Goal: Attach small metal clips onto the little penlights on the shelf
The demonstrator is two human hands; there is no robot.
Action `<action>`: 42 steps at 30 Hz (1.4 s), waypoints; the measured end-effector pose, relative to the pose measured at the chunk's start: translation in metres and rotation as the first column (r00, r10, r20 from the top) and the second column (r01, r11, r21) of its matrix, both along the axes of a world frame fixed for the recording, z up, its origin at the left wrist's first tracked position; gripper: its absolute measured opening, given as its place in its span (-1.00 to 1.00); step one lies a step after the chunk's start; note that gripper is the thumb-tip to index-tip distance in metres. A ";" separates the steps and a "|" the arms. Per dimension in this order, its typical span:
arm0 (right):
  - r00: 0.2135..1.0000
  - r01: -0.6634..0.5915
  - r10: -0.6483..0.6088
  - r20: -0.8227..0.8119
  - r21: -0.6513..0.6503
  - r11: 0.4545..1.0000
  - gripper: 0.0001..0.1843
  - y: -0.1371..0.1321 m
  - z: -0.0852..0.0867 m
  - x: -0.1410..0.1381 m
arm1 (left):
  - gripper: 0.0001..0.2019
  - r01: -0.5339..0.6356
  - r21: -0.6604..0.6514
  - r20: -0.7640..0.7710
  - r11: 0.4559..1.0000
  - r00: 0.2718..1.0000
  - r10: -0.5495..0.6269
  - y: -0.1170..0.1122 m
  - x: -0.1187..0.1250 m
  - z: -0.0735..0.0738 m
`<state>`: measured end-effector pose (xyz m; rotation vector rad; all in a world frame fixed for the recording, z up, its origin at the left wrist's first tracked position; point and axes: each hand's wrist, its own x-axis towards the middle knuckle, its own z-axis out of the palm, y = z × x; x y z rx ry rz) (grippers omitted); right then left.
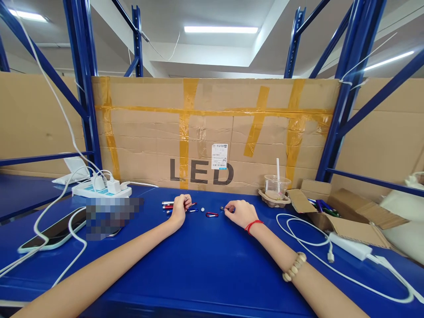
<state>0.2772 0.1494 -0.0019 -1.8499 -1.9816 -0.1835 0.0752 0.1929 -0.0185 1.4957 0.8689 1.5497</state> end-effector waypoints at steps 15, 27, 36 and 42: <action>0.868 -0.242 0.183 -0.462 -0.071 0.968 -0.73 0.016 -0.009 0.012 | -0.74 0.031 -0.034 0.055 0.999 0.998 -0.029 0.001 0.001 -0.001; 0.983 -0.087 0.104 -0.155 0.109 0.990 -0.82 0.015 -0.008 0.020 | -0.75 0.045 -0.002 -0.046 0.999 0.998 -0.045 0.001 0.000 -0.002; 0.994 0.057 -0.050 0.092 -0.079 0.995 -0.81 0.011 -0.003 0.019 | -0.74 0.189 0.039 -0.208 0.981 0.962 -0.177 -0.010 0.004 0.004; 0.997 0.065 -0.061 0.042 -0.084 0.994 -0.81 0.010 -0.006 0.016 | -0.68 0.096 0.170 -0.430 0.981 0.903 -0.014 -0.016 0.009 0.005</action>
